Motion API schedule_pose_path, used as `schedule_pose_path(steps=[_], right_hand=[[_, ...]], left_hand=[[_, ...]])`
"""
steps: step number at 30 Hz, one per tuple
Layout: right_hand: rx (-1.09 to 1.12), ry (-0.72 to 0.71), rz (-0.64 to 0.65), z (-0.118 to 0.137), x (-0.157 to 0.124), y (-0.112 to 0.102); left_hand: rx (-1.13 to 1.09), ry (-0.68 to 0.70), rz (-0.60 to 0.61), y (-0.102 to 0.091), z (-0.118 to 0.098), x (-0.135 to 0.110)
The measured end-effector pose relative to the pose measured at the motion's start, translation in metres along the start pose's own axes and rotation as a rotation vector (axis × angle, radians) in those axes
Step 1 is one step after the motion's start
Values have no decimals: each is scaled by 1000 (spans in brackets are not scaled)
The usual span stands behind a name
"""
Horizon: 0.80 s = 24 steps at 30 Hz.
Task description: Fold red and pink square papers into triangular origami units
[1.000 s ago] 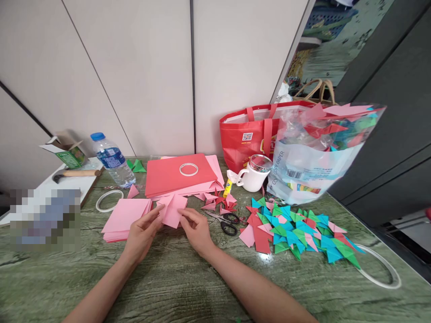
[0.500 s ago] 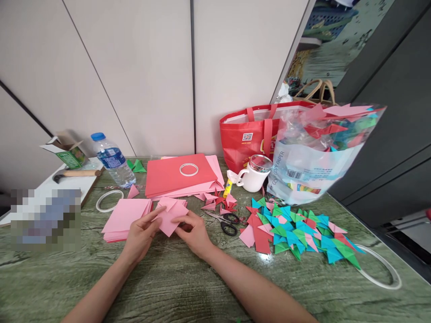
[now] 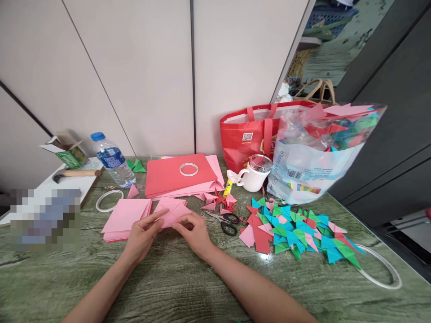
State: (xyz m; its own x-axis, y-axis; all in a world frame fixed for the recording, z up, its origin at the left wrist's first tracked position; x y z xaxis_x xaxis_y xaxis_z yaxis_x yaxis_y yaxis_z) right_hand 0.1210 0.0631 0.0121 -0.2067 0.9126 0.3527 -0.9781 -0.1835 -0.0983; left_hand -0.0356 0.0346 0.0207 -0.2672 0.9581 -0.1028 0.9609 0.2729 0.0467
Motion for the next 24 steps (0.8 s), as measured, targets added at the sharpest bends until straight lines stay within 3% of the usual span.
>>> schedule_pose_path(steps=[8,19,24], right_hand=[[192,104,-38,-10,-2,0],[182,106,-63,-13,-2,-1],[158,112,-69,-13,-2,-2]], left_hand=[[-57,-117,186,17,14,-3],[-2,-70,121,13,17,-2],[-41,-113,132,15,18,-4]])
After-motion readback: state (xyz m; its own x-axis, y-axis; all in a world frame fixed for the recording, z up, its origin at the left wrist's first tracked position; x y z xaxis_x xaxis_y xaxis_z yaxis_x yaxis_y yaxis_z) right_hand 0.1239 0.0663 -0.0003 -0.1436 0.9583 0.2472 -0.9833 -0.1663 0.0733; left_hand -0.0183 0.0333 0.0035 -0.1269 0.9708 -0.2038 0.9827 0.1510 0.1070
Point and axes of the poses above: each hand's wrist, its own x-axis towards the middle knuckle, its own y-axis out of the palm, z = x × y, the point moved 9 cm from there along x, towards the middle knuckle, and after that the axes turned 5 degrees about -y, right-handed, at the moved point
